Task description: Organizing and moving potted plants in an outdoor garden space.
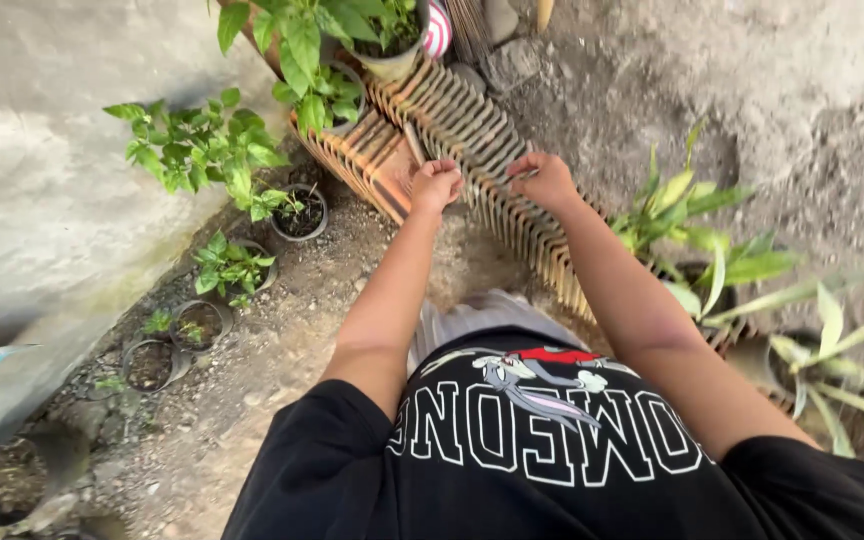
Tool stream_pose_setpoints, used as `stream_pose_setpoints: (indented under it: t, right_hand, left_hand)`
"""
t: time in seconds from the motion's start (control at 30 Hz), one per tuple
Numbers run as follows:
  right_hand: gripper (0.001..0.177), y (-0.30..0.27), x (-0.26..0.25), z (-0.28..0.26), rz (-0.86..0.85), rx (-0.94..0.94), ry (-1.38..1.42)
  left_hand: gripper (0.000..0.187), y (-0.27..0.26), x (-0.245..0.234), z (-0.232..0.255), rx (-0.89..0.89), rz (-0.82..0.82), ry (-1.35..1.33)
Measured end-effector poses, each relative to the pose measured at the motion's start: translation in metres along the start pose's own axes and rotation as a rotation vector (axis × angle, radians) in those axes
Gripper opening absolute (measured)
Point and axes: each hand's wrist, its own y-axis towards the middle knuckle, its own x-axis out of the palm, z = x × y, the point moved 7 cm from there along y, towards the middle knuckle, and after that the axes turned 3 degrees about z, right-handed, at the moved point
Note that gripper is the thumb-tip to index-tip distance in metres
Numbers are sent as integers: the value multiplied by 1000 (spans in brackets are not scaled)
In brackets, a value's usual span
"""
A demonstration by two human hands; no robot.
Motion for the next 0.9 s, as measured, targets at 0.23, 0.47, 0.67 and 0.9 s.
stream_pose_setpoints:
  t: [0.23,0.47,0.67,0.9]
  right_hand:
    - [29,52,-19,19,-12,37,404]
    - [30,101,-11,21,27,479,415]
    - [15,217,-13,19,60,349,453]
    - [43,276,-45,-49,222,96,448]
  left_hand:
    - [25,47,25,0,-38,-17,-217]
    - [11,124,6,13,-76,18,-195]
    - [10,176,5,115,-126,-14,-171]
    - [17,269,9,158,-59,-92,-260]
